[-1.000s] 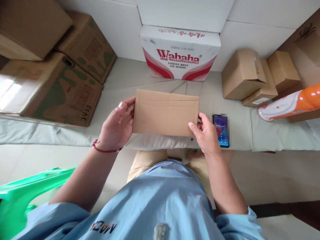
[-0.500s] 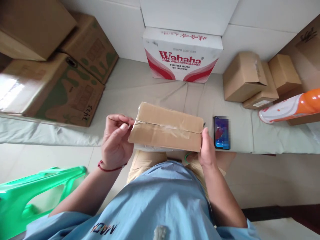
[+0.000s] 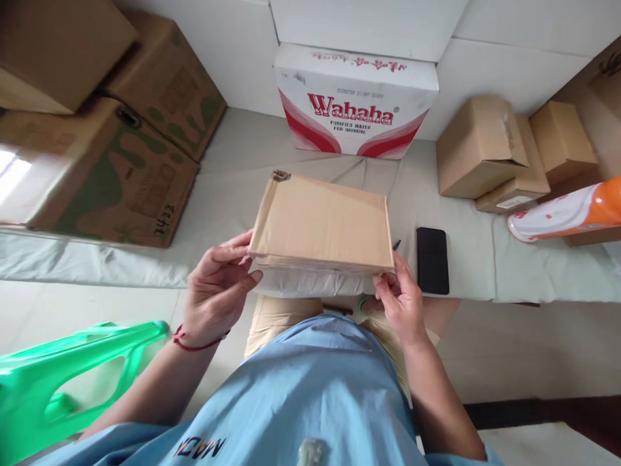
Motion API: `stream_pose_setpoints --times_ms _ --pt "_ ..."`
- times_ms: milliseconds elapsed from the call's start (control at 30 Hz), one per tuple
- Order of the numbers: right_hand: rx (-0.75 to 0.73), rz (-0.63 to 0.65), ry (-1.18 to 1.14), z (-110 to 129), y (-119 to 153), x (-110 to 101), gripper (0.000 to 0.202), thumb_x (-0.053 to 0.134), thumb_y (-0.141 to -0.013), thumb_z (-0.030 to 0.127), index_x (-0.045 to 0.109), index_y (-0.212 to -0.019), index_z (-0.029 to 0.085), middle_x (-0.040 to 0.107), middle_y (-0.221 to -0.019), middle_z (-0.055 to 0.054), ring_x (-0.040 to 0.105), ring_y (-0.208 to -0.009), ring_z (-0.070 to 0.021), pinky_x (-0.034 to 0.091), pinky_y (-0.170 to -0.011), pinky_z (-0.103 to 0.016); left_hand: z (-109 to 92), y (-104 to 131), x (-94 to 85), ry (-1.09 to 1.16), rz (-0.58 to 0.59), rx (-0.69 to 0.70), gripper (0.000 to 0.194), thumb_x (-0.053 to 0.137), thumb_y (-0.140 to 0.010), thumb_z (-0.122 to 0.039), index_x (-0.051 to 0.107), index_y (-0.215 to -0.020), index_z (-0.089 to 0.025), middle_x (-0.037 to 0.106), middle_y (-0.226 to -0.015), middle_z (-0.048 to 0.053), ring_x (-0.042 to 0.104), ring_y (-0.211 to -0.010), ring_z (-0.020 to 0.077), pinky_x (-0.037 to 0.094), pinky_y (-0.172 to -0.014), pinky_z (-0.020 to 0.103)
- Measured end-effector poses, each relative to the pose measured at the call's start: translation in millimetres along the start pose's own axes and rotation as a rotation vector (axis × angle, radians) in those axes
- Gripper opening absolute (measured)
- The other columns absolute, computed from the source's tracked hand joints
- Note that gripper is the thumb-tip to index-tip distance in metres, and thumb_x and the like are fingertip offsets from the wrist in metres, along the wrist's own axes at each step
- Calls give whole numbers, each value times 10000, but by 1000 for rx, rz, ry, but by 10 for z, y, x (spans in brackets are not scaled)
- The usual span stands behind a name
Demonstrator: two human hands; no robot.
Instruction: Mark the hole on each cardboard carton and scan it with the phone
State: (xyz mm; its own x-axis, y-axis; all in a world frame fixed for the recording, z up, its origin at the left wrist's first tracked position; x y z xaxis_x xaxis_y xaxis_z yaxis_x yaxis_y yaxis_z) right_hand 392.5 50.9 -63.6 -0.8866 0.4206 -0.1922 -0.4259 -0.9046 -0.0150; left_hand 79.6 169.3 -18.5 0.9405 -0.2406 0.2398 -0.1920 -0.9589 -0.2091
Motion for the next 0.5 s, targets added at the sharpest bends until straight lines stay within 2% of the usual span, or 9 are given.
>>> stream_pose_setpoints --times_ms 100,200,233,300,367,400,500 --pt "36 -74 -23 -234 85 -32 493 732 -952 356 678 -1437 292 671 -914 22 576 -592 -95 539 -566 -252 138 72 -55 -90 -22 -91 78 904 -888 -281 850 -938 -252 809 -1200 71 731 -1235 244 590 -1059 348" --pt "68 -81 29 -372 156 -156 392 678 -955 306 739 -1340 269 687 -870 22 585 -582 -103 524 -573 -255 309 181 -116 -135 -34 -242 346 802 -979 -488 780 -783 -203 741 -873 58 717 -910 202 592 -867 316" --pt "70 -58 76 -380 151 -206 339 659 -965 309 765 -1283 257 690 -844 19 593 -589 -113 521 -582 -261 359 213 -137 -138 -45 -280 386 769 -997 -532 771 -799 -200 721 -838 51 698 -849 193 590 -829 314" --pt "56 -17 240 -341 82 -317 268 620 -995 344 803 -1156 233 708 -822 -4 633 -642 -146 533 -627 -284 425 247 -169 -174 -73 -308 375 735 -1017 -569 776 -935 -205 737 -913 53 697 -839 189 604 -816 322" --pt "13 10 490 -241 -56 -402 292 583 -1017 371 818 -1081 209 746 -882 -55 702 -765 -197 560 -714 -321 408 230 -170 -262 -112 -244 344 731 -1026 -557 757 -1113 -225 747 -1074 70 727 -970 209 633 -882 344" --pt "-11 31 638 -182 -139 -416 311 564 -1021 354 819 -1108 199 764 -955 -86 728 -839 -223 565 -753 -337 357 205 -149 -327 -129 -170 334 738 -1028 -534 739 -1179 -236 737 -1161 81 732 -1068 226 642 -936 365" --pt "-16 207 1077 -58 -369 -322 426 536 -991 216 759 -1353 200 741 -1268 -159 742 -897 -244 507 -706 -335 57 133 55 -605 -112 209 261 754 -1024 -402 716 -1233 -250 702 -1319 106 667 -1354 299 596 -1135 488"
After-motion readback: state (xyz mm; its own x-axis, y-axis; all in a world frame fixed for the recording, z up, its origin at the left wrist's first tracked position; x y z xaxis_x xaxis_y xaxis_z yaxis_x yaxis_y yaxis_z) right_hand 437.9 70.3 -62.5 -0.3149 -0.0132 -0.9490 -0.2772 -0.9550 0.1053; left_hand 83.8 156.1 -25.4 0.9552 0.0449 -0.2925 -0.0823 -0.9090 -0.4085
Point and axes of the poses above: each hand's wrist, its own y-axis away from the middle knuckle, its own x-axis out of the palm, z = x × y, the point moved 6 cm from there along -y, towards the middle knuckle
